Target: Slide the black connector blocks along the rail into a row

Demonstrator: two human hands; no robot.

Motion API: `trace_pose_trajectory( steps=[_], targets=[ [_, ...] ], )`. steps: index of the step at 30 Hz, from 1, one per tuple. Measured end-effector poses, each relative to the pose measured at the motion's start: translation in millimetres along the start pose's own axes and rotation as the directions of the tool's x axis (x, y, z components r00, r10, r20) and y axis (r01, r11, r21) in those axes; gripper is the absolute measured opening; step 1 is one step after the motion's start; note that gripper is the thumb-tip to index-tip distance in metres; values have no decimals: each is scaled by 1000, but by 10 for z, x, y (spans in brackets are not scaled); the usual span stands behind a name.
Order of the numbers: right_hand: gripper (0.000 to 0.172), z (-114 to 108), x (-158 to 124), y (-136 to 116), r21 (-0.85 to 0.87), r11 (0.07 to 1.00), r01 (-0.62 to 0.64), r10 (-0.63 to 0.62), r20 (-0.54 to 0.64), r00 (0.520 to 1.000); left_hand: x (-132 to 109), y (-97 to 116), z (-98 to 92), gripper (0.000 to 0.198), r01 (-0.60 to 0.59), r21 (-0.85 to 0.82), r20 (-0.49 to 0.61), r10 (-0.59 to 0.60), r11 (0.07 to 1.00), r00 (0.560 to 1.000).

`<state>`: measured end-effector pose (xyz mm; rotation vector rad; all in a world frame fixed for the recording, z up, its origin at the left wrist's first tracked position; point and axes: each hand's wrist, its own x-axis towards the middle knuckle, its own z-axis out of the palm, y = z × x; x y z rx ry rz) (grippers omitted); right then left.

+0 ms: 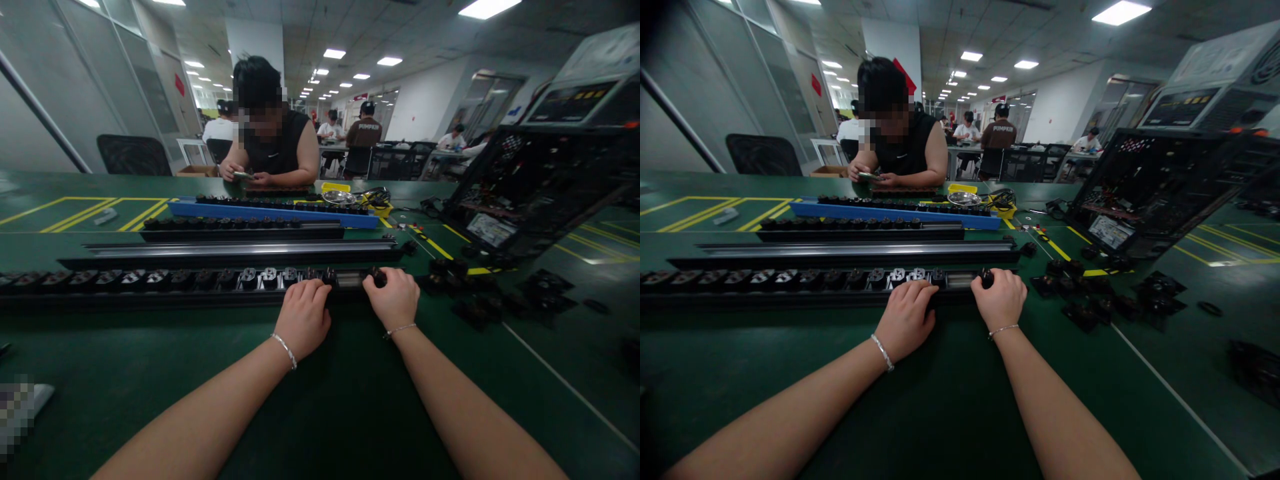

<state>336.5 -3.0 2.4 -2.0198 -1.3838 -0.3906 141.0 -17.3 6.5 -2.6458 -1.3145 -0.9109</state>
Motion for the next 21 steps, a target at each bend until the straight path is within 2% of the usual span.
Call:
trace_pose_trajectory(
  steps=[21],
  targets=[
    [26,-43,37,78,5,1000,-15,15,-9,1000,-3,-4,-3,40,-6,2,-8,6,1000,1000]
  ],
)
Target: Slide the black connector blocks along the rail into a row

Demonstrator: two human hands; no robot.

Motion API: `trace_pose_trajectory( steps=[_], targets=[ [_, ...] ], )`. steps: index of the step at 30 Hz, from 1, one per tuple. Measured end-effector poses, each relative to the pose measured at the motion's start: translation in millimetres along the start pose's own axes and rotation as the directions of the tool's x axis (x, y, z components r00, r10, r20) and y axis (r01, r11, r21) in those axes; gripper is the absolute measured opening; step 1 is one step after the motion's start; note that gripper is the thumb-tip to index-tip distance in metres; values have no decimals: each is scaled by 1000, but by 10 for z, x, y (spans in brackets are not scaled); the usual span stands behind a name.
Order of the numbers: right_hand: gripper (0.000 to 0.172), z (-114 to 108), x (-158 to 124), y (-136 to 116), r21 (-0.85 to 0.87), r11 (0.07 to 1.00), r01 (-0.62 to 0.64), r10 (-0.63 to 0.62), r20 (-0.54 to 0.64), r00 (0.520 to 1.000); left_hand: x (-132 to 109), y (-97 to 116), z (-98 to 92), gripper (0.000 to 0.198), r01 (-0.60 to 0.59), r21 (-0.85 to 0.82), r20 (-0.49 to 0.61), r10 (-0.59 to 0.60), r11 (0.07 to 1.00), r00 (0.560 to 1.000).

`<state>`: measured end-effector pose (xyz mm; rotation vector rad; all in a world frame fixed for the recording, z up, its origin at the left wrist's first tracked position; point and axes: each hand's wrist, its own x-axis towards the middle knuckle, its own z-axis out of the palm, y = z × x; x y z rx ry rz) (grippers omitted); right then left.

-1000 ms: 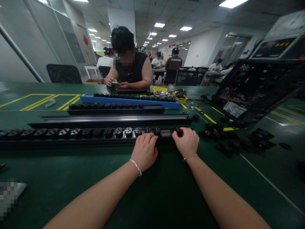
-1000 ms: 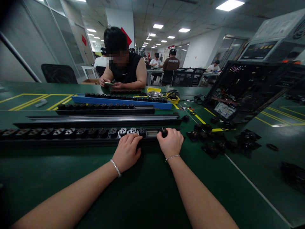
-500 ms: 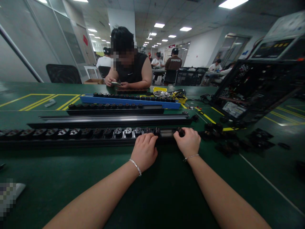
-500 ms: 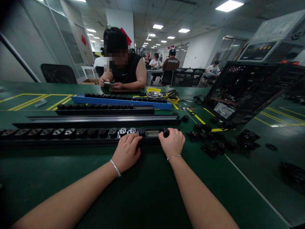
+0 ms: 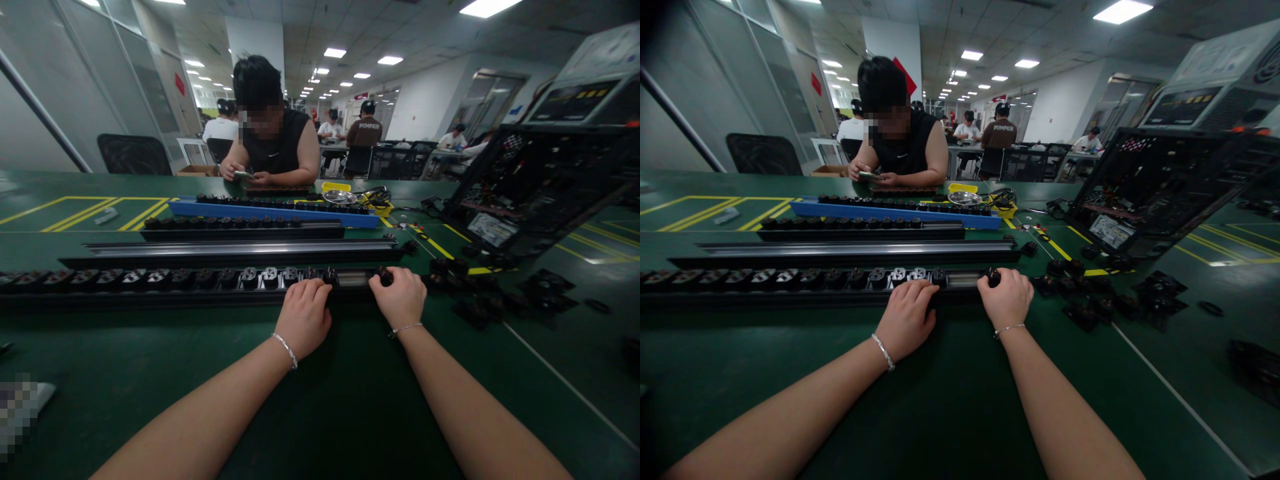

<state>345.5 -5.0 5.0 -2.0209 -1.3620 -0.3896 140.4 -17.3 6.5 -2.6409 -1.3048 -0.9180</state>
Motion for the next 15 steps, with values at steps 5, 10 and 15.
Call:
trace_pose_trajectory(
  steps=[5,10,15],
  targets=[
    [27,9,7,9,-9,1000,-10,10,1,1000,0,-1,3,40,4,-14,9,-4,1000,1000],
    [28,4,13,20,-21,1000,-11,11,-1,1000,2,4,4,40,14,-12,6,-14,1000,1000],
    [30,12,18,47,-17,1000,-15,15,-17,1000,2,3,2,40,8,-9,7,-8,1000,1000]
  ],
)
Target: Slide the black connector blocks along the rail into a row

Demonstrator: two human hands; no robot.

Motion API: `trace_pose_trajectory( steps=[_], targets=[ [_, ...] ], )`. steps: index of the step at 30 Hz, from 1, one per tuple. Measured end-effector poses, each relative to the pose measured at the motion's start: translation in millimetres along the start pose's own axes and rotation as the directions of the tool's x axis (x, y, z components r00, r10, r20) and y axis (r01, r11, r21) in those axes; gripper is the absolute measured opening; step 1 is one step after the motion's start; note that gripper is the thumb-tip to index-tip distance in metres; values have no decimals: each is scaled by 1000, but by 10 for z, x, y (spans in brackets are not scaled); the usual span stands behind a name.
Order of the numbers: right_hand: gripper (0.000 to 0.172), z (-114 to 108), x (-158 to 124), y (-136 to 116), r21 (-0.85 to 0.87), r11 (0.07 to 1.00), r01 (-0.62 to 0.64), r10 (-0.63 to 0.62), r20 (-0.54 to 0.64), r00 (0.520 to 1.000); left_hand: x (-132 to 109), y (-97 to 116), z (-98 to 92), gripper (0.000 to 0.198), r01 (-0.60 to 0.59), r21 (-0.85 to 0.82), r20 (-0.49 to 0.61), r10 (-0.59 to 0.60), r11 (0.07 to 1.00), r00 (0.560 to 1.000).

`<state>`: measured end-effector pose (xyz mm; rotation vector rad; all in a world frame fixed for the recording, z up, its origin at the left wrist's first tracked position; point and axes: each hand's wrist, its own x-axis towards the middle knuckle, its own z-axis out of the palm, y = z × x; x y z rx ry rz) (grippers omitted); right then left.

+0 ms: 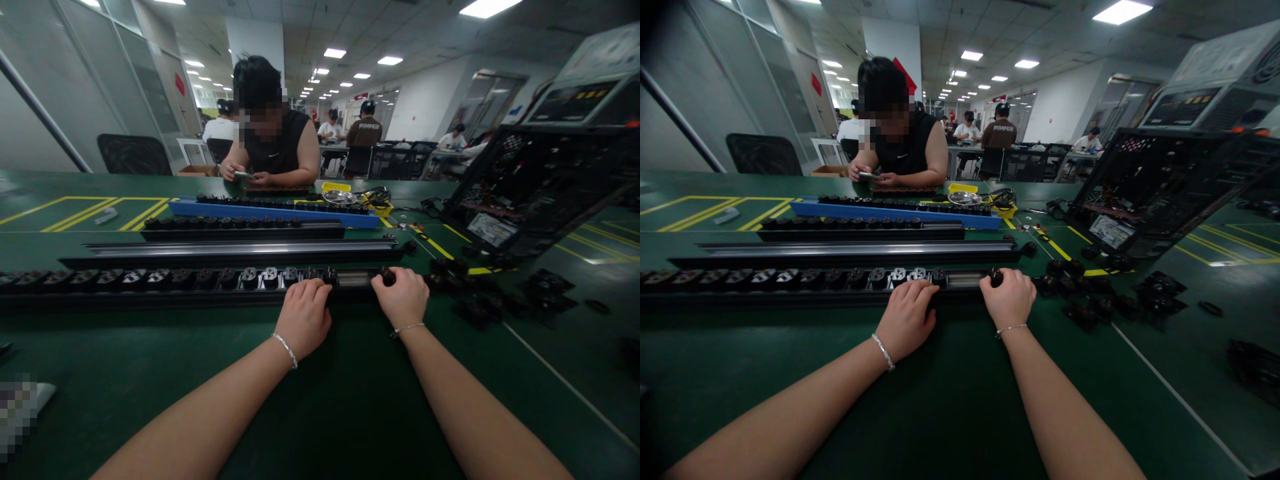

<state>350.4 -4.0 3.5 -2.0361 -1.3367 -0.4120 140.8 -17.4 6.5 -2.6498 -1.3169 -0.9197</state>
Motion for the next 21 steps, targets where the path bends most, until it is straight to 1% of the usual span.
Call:
trace_pose_trajectory(
  steps=[5,11,21],
  targets=[
    [31,0,10,23,-3,1000,-16,16,5,1000,-4,-9,6,39,-7,12,-11,7,1000,1000],
    [32,-4,20,40,-13,1000,-29,29,2,1000,-1,-12,2,39,-3,14,6,3,1000,1000],
    [33,-32,35,51,-28,998,-50,51,34,998,-4,-12,13,40,0,2,1,0,1000,1000]
  ],
)
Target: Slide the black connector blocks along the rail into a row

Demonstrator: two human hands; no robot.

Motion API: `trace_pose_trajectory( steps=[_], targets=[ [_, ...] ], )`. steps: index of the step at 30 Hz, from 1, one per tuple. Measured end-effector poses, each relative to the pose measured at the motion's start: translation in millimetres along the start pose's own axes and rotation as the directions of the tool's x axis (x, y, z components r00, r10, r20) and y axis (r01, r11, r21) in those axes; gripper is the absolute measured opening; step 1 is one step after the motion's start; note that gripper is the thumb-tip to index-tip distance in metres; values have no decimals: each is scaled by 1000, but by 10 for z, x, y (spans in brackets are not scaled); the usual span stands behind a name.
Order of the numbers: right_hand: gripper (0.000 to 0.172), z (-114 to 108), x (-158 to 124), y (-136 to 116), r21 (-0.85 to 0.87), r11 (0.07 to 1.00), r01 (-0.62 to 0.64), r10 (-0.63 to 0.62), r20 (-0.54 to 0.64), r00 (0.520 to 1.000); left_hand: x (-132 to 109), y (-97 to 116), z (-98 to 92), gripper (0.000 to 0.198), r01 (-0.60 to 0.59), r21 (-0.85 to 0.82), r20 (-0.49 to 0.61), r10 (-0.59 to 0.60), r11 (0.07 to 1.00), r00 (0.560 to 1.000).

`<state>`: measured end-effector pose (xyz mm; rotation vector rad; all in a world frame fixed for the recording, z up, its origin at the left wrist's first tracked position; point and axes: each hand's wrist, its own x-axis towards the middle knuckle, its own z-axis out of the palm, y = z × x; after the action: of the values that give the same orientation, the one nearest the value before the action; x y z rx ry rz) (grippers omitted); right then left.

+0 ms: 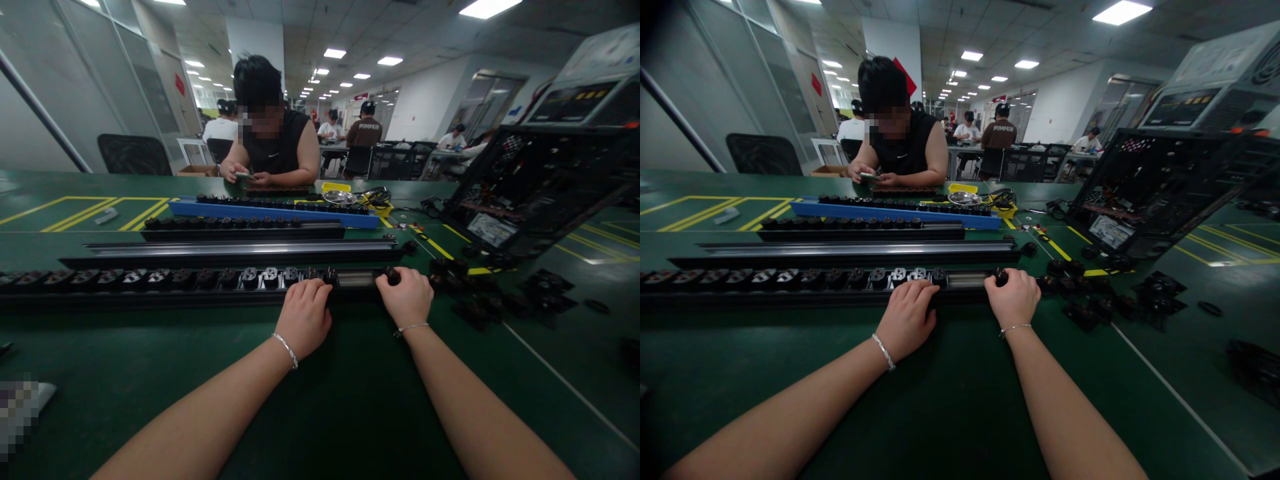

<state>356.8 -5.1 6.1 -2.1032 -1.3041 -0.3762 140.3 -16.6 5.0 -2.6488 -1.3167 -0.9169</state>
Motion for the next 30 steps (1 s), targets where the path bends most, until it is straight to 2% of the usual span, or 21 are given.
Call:
trace_pose_trajectory(
  steps=[30],
  targets=[
    [39,-53,51,52,-62,995,-72,75,48,996,0,-6,7,40,-12,8,-11,12,1000,1000]
  ],
)
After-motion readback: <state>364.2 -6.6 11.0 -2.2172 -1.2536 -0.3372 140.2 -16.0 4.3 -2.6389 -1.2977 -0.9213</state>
